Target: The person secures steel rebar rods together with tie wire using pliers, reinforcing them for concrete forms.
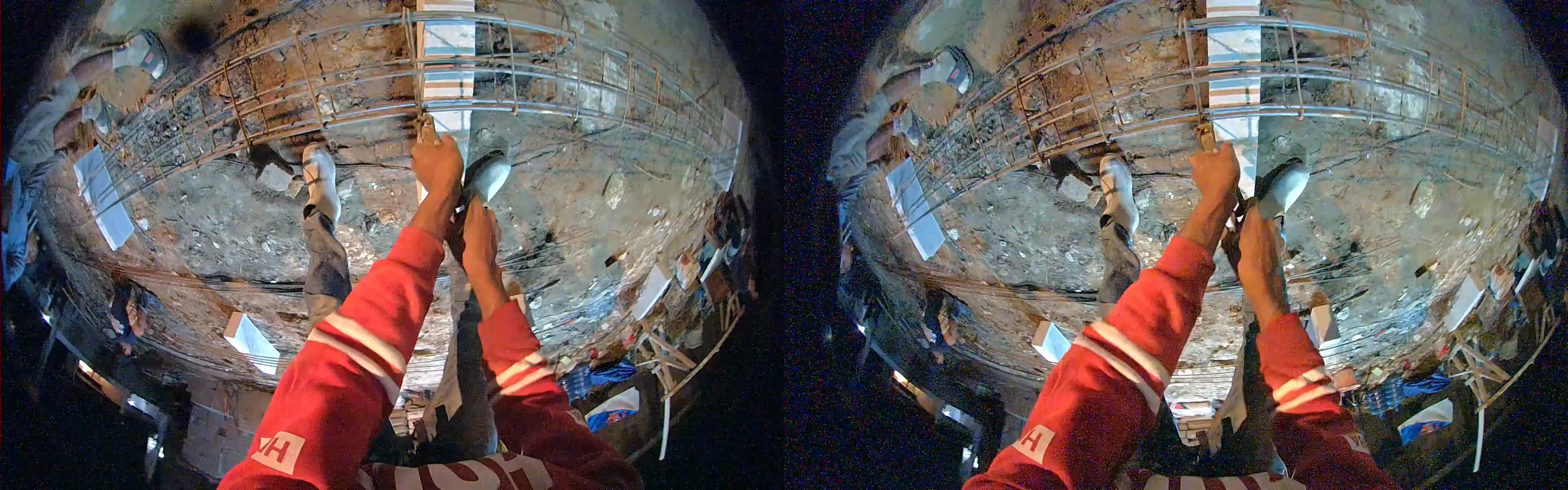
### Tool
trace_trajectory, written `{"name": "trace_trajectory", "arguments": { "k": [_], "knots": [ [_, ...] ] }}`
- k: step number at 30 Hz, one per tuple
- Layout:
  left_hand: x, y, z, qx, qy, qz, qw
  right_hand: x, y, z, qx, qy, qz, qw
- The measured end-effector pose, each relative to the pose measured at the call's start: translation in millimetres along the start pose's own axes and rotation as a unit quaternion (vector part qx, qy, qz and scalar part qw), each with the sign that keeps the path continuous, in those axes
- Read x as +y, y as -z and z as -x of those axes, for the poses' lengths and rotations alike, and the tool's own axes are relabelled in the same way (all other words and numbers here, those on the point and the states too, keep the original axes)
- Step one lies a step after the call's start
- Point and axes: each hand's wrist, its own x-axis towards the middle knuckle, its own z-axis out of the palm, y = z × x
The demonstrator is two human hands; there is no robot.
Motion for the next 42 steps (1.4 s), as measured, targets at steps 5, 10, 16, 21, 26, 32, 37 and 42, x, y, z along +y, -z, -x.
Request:
{"name": "trace_trajectory", "arguments": {
  "k": [5,10,16,21,26,32,37,42],
  "knots": [
    [-25,69,-15,-0.373,0.038,0.368,0.851,11,8,-8,-0.431,-0.199,-0.597,0.647],
    [-69,88,-18,-0.203,-0.169,0.208,0.942,4,-34,28,-0.254,-0.166,-0.41,0.86],
    [-94,130,13,-0.094,-0.267,0.114,0.952,18,-53,65,-0.121,0.036,-0.204,0.971],
    [-98,183,-3,-0.016,-0.232,0.14,0.963,13,-44,85,0.03,0.074,-0.118,0.99],
    [-151,229,-21,-0.208,-0.136,0.213,0.945,-57,-6,62,0.044,0.235,-0.325,0.915],
    [-201,254,13,-0.329,0.011,0.336,0.882,-168,21,29,0.071,0.253,-0.335,0.905],
    [-215,257,25,-0.332,0.043,0.324,0.885,-179,-25,-14,0.202,0.347,-0.075,0.913],
    [-203,252,15,-0.346,0.015,0.353,0.869,-149,-65,-66,0.23,0.378,0.062,0.895]
  ]
}}
